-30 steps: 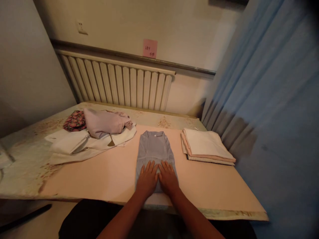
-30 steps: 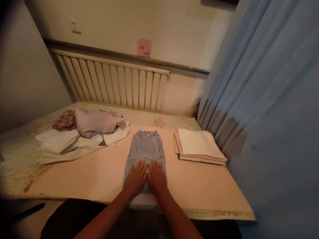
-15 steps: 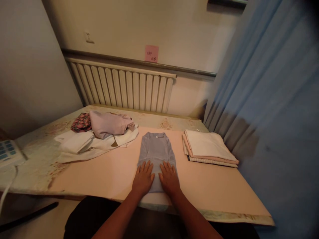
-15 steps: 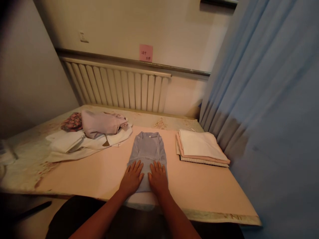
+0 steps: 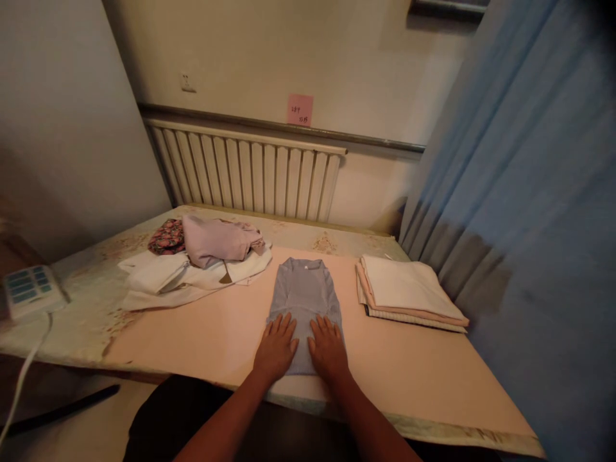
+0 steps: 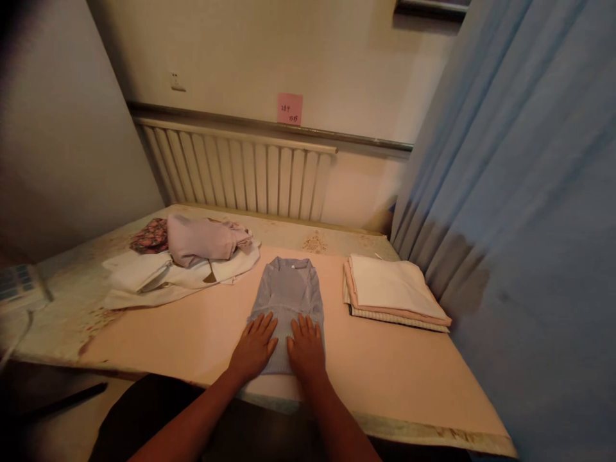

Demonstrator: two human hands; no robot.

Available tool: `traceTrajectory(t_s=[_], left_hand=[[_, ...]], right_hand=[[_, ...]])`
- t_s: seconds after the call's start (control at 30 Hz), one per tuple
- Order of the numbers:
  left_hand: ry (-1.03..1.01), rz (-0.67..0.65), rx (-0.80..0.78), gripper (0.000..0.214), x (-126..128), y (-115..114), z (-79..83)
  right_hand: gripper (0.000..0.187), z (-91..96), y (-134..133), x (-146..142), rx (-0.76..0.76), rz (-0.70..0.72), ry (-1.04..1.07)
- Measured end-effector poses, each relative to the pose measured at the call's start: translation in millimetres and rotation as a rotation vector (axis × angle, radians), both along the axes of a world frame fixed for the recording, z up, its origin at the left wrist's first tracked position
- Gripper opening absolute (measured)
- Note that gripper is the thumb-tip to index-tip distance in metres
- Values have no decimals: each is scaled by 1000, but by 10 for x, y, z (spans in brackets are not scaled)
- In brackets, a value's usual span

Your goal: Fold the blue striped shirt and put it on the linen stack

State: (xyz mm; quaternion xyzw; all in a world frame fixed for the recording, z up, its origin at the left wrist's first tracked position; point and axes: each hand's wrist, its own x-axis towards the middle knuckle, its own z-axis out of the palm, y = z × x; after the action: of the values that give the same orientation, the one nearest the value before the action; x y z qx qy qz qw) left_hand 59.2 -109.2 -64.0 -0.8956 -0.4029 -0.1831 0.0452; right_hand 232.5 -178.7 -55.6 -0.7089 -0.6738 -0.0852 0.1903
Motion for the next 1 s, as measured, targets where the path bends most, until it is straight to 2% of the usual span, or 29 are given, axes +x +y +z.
traceTrajectory(t_s=[0.37,1.0], left_hand=[[-36,-13,-2,50,1,8,-14],[-29,1,19,50,15,13,-38]], right_hand=[[45,-69,33,17,-2,-2,-11],[44,-21,27,10,0,9,7]])
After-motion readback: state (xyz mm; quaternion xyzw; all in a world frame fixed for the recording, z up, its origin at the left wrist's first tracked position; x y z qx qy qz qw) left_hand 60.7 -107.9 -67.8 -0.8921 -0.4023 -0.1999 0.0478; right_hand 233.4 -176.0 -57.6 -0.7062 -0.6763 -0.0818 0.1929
